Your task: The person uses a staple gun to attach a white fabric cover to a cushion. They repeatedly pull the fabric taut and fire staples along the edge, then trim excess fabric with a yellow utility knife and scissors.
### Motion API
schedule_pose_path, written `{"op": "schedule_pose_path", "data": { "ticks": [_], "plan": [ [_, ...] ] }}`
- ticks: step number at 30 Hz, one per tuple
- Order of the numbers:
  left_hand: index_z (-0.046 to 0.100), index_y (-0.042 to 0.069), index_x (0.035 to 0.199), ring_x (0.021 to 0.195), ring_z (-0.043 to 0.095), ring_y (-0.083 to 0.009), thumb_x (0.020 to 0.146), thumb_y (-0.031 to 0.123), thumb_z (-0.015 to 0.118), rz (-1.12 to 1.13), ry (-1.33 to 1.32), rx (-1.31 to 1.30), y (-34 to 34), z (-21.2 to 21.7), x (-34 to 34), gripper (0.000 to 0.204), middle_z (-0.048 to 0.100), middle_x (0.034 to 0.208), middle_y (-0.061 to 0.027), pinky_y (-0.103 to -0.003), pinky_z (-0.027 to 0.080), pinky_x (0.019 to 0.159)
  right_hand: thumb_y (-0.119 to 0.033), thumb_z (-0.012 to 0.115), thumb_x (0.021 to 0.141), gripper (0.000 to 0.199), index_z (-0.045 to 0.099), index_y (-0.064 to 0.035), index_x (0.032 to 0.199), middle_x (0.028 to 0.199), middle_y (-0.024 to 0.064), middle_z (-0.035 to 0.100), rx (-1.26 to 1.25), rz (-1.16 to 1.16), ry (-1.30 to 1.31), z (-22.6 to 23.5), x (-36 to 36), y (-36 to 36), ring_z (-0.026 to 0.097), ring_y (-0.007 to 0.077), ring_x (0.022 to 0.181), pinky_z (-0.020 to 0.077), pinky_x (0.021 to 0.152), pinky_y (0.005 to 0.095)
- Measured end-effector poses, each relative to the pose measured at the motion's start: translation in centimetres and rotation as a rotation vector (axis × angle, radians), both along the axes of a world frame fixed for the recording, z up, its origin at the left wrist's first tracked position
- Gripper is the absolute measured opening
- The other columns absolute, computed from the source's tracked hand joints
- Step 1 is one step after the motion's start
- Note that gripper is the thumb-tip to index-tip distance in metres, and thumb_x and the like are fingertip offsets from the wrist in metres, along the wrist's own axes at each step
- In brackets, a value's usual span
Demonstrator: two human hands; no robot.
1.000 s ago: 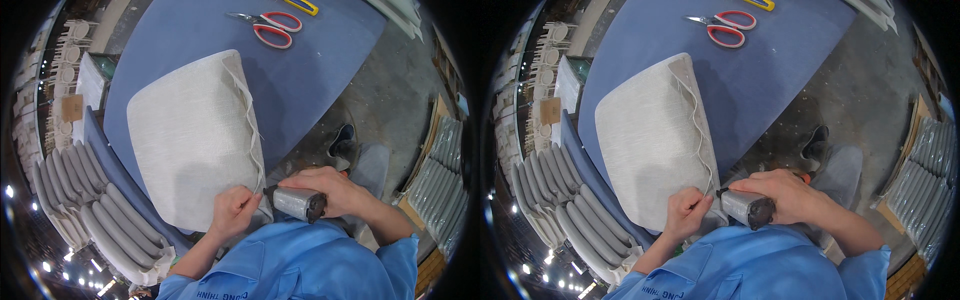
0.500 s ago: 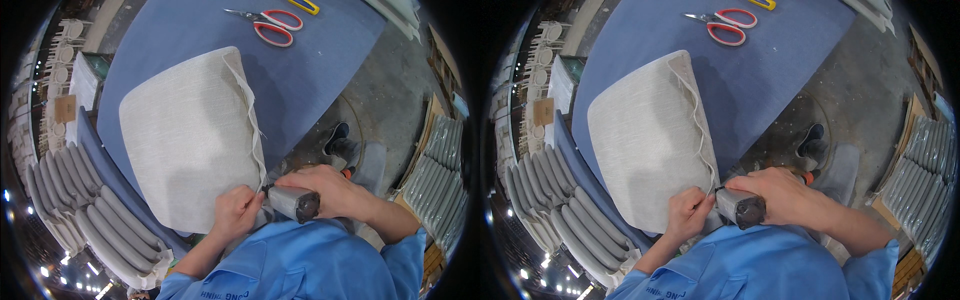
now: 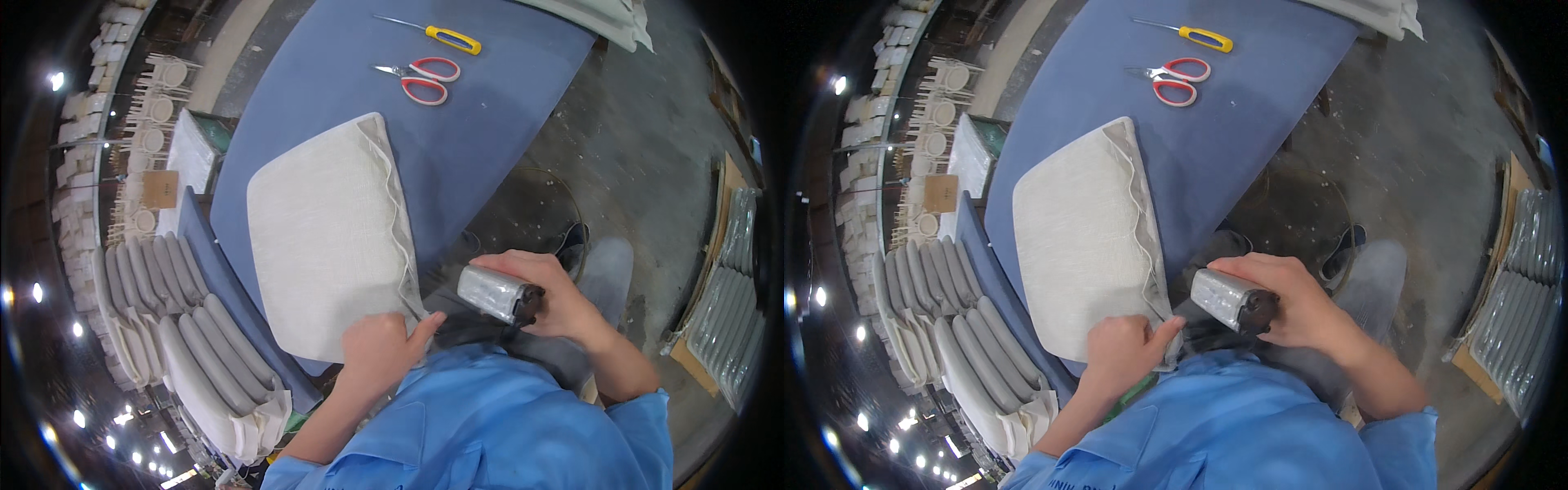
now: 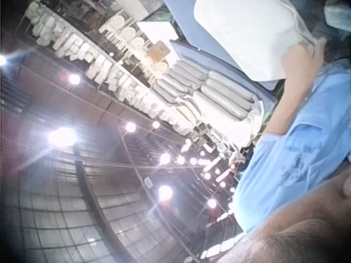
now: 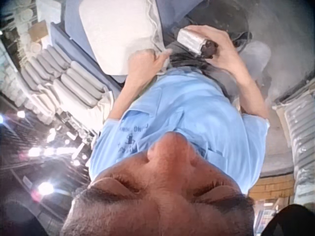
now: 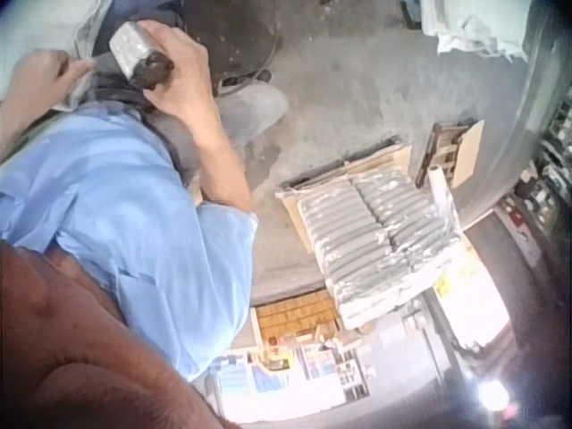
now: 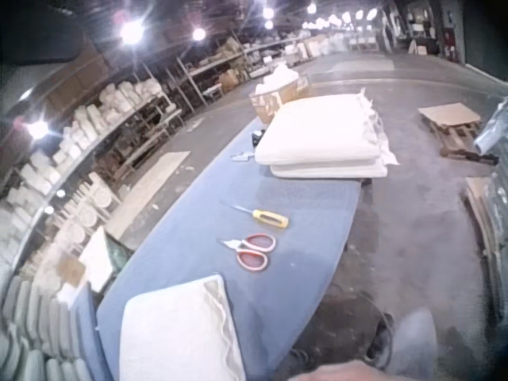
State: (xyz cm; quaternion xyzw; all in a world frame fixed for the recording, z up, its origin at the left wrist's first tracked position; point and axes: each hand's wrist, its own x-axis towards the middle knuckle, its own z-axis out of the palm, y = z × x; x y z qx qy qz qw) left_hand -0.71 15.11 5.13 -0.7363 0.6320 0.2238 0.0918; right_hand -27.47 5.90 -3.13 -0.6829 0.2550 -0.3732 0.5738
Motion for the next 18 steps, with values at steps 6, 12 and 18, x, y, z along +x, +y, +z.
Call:
{"op": "schedule_pose_path", "data": {
  "ticks": [6,12,18],
  "plan": [
    [0.081,-0.001,0.075,0.068,0.075,-0.0450,0.097,0.060,0.079,0.037,-0.238,0.053,-1.9,-2.7,-1.3,0.065,0.071,0.068,-0.0255,-0.054,0.058,0.065,-0.006,0.088,0.079,0.067,0.072,-0.0005,0.144,0.126,0.0169,0.081,0.020,0.026,-0.033,-1.8,0.4,1.0,0.079,0.0371,0.113,0.0599,0.100,0.0421],
    [0.076,-0.001,0.079,0.066,0.072,-0.0399,0.100,0.042,0.078,0.020,-0.087,-0.028,0.2,-3.1,1.1,0.048,0.072,0.071,-0.0224,-0.050,0.054,0.064,0.001,0.085,0.074,0.074,0.071,-0.0047,0.145,0.121,0.0169,0.080,0.010,0.041,-0.077,-3.2,0.3,1.0,0.079,0.0374,0.109,0.0613,0.095,0.0412],
    [0.064,-0.003,0.075,0.058,0.057,-0.0272,0.104,0.022,0.075,0.189,0.265,-0.052,0.7,-2.5,2.6,0.040,0.062,0.065,-0.0165,-0.045,0.044,0.059,0.002,0.085,0.075,0.072,0.071,-0.0051,0.146,0.122,0.0165,0.080,0.073,0.156,-0.056,-3.7,0.7,0.4,0.079,0.0380,0.112,0.0621,0.097,0.0423]
  ]
}}
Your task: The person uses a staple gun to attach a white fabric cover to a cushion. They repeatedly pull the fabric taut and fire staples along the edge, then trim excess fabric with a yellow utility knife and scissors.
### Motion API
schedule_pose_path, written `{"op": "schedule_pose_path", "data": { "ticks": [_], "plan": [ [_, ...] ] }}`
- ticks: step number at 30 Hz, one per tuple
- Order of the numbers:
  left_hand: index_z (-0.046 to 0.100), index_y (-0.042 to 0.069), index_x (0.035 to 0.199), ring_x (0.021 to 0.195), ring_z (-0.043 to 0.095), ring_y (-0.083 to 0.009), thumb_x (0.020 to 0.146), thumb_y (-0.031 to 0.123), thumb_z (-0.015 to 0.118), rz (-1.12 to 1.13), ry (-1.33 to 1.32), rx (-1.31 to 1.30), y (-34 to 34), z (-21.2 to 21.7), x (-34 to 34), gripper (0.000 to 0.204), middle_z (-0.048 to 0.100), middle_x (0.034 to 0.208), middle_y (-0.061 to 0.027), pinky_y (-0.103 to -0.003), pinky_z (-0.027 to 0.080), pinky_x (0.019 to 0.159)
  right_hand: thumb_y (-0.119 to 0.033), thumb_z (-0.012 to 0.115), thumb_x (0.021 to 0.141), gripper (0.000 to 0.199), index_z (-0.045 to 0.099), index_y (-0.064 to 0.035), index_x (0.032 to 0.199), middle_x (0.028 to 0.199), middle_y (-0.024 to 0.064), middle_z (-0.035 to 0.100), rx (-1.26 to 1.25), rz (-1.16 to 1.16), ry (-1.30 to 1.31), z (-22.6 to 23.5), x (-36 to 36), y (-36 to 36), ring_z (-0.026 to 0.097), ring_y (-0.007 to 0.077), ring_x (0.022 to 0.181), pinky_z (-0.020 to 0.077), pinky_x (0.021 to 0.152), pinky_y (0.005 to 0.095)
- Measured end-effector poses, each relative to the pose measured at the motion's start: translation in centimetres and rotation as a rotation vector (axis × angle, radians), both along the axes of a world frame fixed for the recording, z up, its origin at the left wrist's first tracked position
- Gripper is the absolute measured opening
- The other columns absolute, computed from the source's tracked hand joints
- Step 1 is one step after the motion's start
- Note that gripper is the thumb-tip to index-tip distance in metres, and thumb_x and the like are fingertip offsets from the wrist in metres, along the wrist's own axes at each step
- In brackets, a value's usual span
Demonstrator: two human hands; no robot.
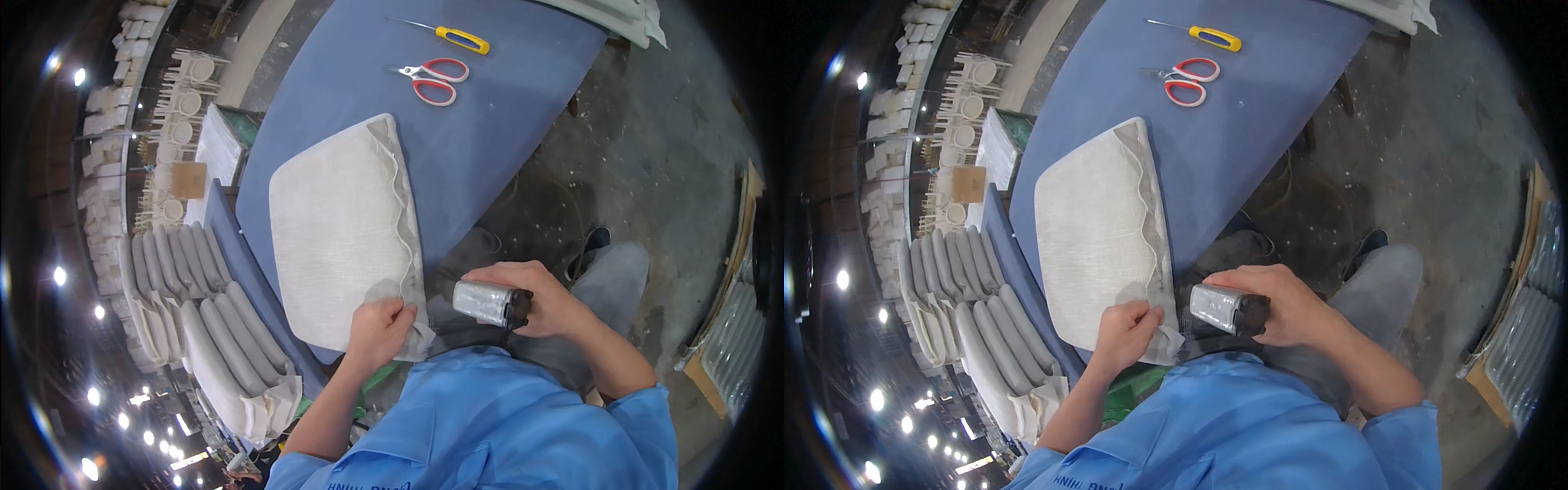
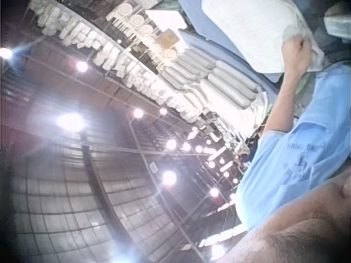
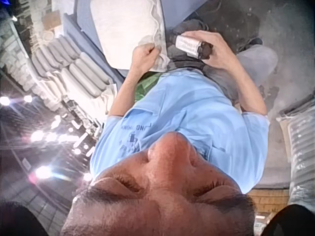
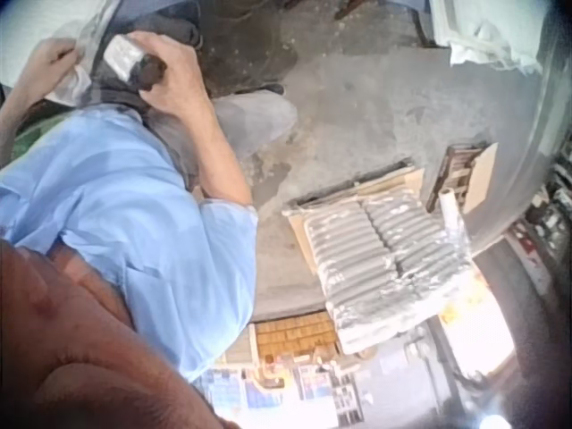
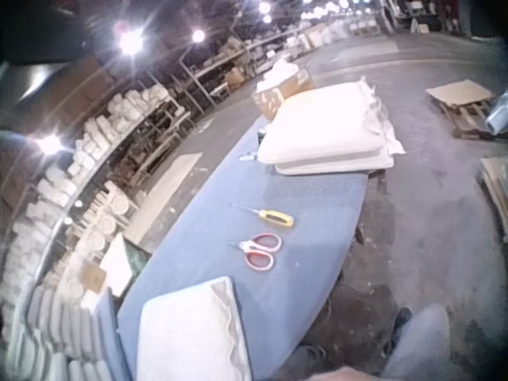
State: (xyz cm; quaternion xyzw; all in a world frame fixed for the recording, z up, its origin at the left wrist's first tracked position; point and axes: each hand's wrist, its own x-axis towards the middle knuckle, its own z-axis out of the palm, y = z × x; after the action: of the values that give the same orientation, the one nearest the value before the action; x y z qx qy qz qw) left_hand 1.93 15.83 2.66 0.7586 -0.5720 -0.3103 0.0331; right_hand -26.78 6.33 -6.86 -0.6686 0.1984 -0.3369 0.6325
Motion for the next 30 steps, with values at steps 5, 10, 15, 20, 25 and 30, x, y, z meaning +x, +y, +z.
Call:
{"op": "schedule_pose_path", "data": {
  "ticks": [5,10,15,20,25,30],
  "plan": [
    [0.057,-0.002,0.074,0.059,0.052,-0.0206,0.103,0.014,0.076,0.027,0.162,-0.176,1.1,-1.3,1.4,0.038,0.055,0.065,-0.0124,-0.044,0.041,0.058,-0.002,0.088,0.077,0.073,0.070,-0.0065,0.148,0.125,0.0159,0.080,0.033,0.122,0.078,0.7,1.2,-0.5,0.079,0.0376,0.114,0.0622,0.097,0.0436],
    [0.058,-0.001,0.074,0.059,0.055,-0.0248,0.103,0.014,0.077,0.042,0.302,-0.114,0.6,-1.3,2.3,0.038,0.057,0.066,-0.0127,-0.043,0.042,0.059,-0.004,0.092,0.076,0.077,0.069,-0.0085,0.149,0.124,0.0152,0.080,0.083,0.147,0.105,1.4,2.4,-0.8,0.078,0.0382,0.115,0.0623,0.097,0.0444],
    [0.068,0.000,0.073,0.062,0.067,-0.0379,0.105,0.036,0.076,-0.158,0.115,0.055,-2.0,0.4,1.1,0.049,0.067,0.068,-0.0182,-0.048,0.050,0.061,-0.005,0.093,0.073,0.080,0.070,-0.0066,0.149,0.126,0.0155,0.080,0.094,0.098,0.173,2.1,1.9,-1.3,0.079,0.0385,0.115,0.0631,0.097,0.0437],
    [0.071,-0.001,0.067,0.058,0.069,-0.0435,0.102,0.052,0.078,-0.171,-0.084,0.266,-5.0,1.6,-1.3,0.064,0.066,0.060,-0.0213,-0.050,0.054,0.060,-0.006,0.094,0.071,0.081,0.070,-0.0047,0.149,0.123,0.0169,0.081,0.063,-0.007,0.136,1.7,1.2,-1.4,0.080,0.0393,0.112,0.0635,0.093,0.0436],
    [0.070,0.001,0.067,0.056,0.067,-0.0427,0.107,0.044,0.074,-0.122,-0.029,0.093,-3.3,-0.8,0.6,0.059,0.065,0.060,-0.0203,-0.051,0.050,0.058,-0.006,0.093,0.071,0.080,0.071,-0.0044,0.148,0.122,0.0173,0.081,0.066,-0.004,0.123,1.6,1.3,-1.8,0.080,0.0397,0.111,0.0633,0.093,0.0435],
    [0.064,0.001,0.071,0.055,0.061,-0.0359,0.109,0.027,0.072,-0.169,0.178,0.003,-2.3,-1.4,2.7,0.048,0.062,0.062,-0.0177,-0.047,0.043,0.055,-0.008,0.092,0.073,0.078,0.071,-0.0046,0.148,0.119,0.0175,0.080,0.105,0.109,0.118,1.1,2.1,-2.3,0.080,0.0399,0.108,0.0626,0.092,0.0439]
  ]
}}
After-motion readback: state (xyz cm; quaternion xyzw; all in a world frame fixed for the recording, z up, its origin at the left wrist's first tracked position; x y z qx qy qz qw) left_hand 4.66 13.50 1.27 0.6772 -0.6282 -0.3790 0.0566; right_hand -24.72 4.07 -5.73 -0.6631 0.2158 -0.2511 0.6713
